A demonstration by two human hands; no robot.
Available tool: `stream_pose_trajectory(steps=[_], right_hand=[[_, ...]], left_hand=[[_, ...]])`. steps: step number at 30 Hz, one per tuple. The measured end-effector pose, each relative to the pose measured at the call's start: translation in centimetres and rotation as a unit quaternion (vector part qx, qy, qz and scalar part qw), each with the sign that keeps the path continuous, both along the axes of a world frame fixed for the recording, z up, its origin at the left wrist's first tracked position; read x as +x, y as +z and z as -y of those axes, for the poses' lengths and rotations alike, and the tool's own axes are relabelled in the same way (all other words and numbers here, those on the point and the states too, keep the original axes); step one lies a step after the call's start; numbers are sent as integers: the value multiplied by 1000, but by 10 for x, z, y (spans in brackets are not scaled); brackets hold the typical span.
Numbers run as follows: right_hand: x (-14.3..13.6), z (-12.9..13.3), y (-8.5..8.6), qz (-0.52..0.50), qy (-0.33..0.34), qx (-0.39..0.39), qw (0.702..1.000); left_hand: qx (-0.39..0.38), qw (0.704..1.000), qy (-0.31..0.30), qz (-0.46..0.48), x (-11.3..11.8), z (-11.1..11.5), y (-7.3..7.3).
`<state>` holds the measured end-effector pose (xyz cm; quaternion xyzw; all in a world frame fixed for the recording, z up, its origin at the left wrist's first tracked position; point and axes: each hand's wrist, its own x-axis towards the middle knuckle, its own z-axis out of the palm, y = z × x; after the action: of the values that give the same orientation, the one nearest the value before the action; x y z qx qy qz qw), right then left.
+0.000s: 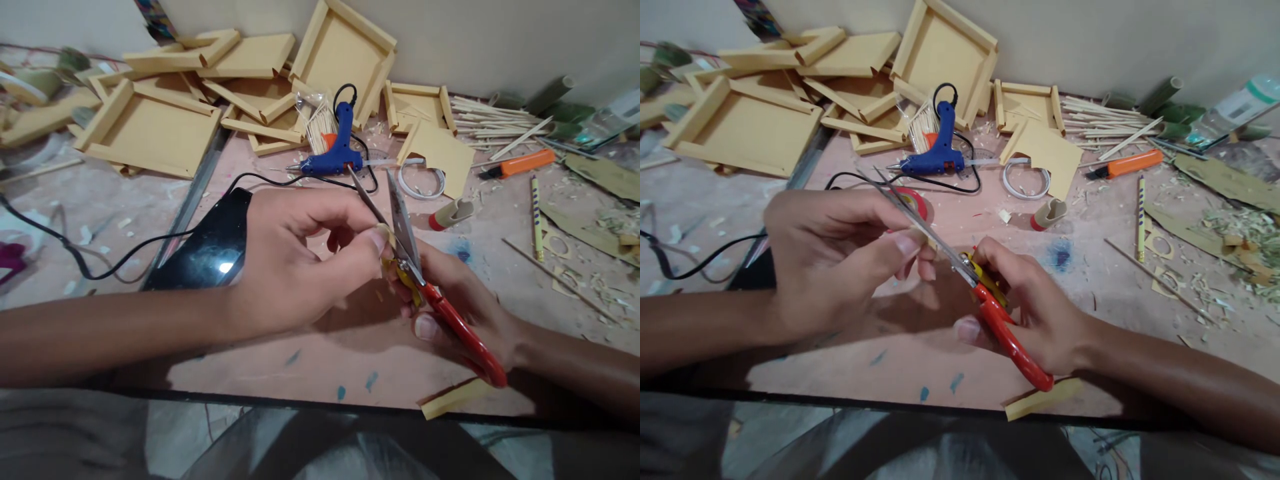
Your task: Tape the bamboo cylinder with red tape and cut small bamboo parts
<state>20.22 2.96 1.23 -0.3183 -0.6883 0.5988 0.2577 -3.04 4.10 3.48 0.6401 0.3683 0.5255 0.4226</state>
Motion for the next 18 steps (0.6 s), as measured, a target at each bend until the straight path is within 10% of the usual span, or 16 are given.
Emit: stream_pose_trajectory(steps=[18], right_hand=[[2,0,0,23,-9,33,999]], left_hand=[[19,1000,-2,-2,-1,-2,-2]])
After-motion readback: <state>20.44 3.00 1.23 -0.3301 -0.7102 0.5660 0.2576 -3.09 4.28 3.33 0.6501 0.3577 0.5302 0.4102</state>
